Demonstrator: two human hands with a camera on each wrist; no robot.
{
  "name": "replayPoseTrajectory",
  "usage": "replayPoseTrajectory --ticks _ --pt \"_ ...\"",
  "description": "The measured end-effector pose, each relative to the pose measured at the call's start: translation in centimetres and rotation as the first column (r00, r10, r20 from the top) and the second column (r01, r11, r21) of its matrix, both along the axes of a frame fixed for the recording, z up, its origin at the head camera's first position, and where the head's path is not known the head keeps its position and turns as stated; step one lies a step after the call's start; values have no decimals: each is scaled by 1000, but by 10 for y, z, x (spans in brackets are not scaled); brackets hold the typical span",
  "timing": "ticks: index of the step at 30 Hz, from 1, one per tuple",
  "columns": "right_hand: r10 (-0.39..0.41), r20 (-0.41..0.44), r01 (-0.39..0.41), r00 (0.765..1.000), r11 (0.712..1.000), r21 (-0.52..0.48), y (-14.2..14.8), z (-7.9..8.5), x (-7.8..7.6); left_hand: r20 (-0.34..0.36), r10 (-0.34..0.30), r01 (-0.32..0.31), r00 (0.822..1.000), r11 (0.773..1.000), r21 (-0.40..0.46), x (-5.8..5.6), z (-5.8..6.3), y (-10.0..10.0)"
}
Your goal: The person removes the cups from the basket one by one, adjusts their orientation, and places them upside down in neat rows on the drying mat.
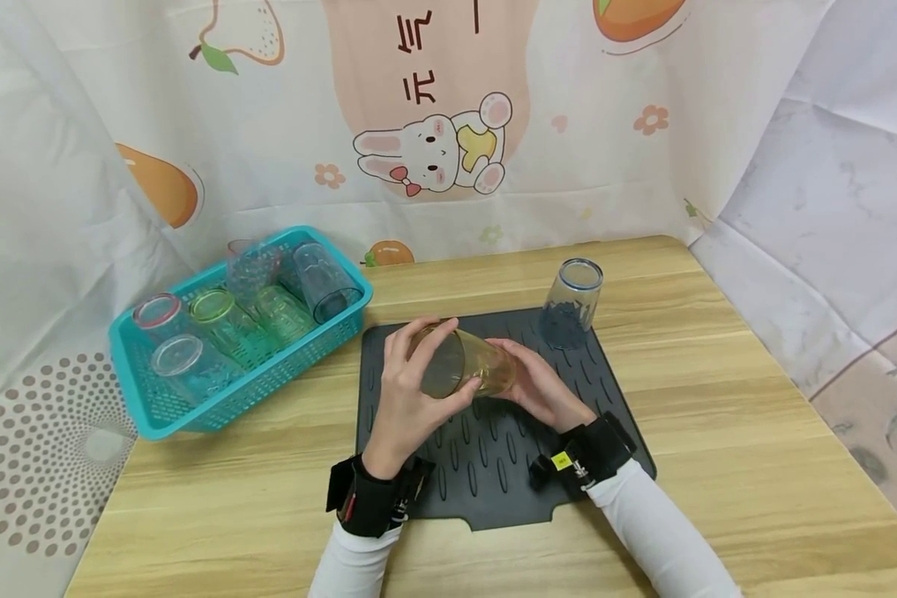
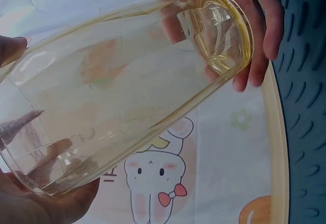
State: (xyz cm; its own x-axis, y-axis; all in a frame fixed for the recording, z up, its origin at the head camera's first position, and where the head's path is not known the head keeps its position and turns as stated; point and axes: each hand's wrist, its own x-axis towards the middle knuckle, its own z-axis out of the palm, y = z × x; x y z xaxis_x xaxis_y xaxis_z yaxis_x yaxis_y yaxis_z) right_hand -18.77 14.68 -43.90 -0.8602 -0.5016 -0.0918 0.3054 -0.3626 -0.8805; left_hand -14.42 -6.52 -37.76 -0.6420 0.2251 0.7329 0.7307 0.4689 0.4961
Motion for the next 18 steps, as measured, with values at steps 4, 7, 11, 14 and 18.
replayPoseTrajectory --ticks 4,7,11,14,18 --pt "30 65 -25 997 997 -73 -3 -1 0 12 -13 13 1000 1000 -12 1 0 2" --pt "43 90 -33 995 993 -114 -5 -1 1 19 -14 14 1000 1000 -23 2 1 4" --pt "38 100 -24 994 991 -133 -8 -1 3 20 -10 11 1000 1000 -28 3 1 6" --pt "16 93 -5 996 993 -116 -10 -2 5 16 -14 14 1000 999 -31 3 0 7" --pt "-48 95 55 994 996 -75 -11 -3 6 13 -19 20 1000 999 -38 3 -2 9"
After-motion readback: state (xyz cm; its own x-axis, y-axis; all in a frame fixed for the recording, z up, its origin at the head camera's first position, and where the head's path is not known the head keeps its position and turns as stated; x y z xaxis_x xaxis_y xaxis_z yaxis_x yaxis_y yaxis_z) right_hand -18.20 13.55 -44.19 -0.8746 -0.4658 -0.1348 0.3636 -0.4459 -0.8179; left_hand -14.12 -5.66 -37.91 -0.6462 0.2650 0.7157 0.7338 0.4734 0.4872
